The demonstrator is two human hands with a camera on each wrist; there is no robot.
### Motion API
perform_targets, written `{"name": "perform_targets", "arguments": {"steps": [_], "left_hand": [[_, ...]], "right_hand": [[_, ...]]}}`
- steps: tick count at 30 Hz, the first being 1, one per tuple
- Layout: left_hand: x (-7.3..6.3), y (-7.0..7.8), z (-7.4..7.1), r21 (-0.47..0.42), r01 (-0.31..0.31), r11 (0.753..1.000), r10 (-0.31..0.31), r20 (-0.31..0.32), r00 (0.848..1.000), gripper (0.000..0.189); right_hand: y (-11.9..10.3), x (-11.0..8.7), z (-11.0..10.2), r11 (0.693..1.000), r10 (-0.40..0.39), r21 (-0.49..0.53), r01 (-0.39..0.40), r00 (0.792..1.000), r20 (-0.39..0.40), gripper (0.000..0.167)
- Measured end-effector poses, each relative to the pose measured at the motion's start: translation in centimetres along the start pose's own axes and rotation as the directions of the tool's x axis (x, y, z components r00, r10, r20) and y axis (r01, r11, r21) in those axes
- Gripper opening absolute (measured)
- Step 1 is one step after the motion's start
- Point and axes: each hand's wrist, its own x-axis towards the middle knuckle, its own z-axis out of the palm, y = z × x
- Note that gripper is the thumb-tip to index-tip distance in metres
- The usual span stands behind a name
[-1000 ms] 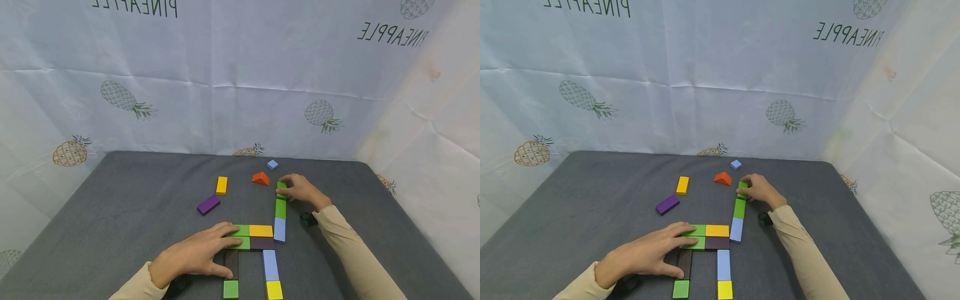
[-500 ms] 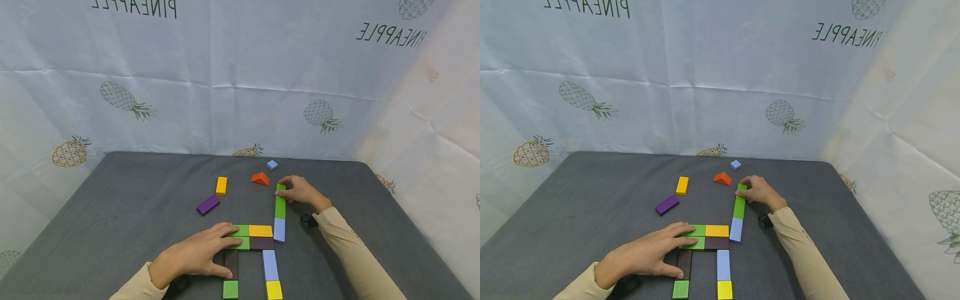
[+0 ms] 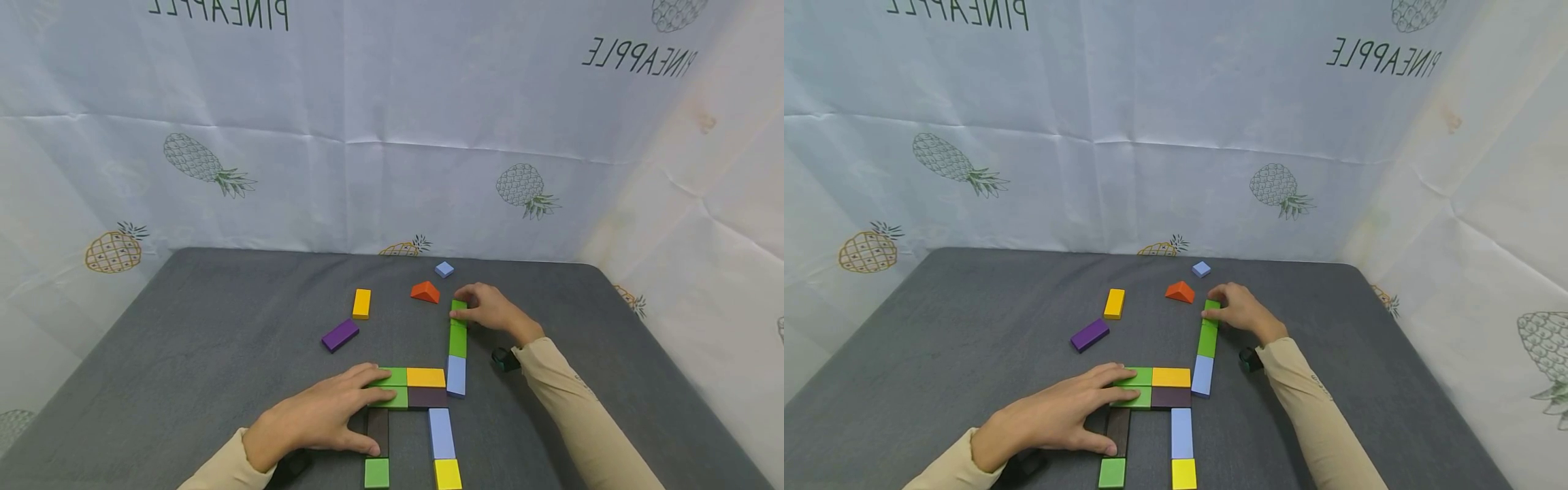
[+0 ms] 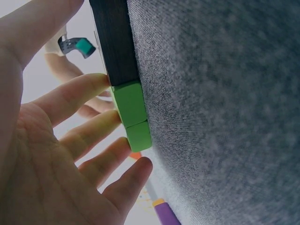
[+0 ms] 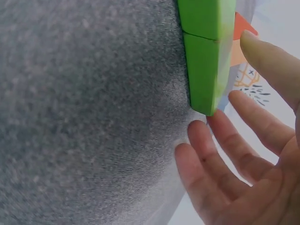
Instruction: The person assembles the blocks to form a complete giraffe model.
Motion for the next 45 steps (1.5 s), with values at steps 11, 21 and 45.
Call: {"name": "perform_targets", "arguments": {"steps": [11,21,45], "left_hand": [[0.0,-0.1,0.1,0.002,-0.005,1.000,0.005,-0.003,1.000,0.069],[-0.1,-0.1,0.0,-0.001,-0.014,1.000,0.014,-0.006,1.000,0.069],[-0.1,0.0,-0.1,0.002,-0.005,1.000,0.005,-0.001,1.000,0.069]], "right_hand": [[-1.2,0.0,-0.3,0.999,-0.020,0.026,0.020,1.000,-0.023,0.049],[-3.2,0.5,-0.1,0.997,-0.069,0.032,0.070,0.997,-0.020,0.049],[-8.2,2.9,1.4,0.979,-0.203,-0.025,0.203,0.979,0.010,0.043]]}}
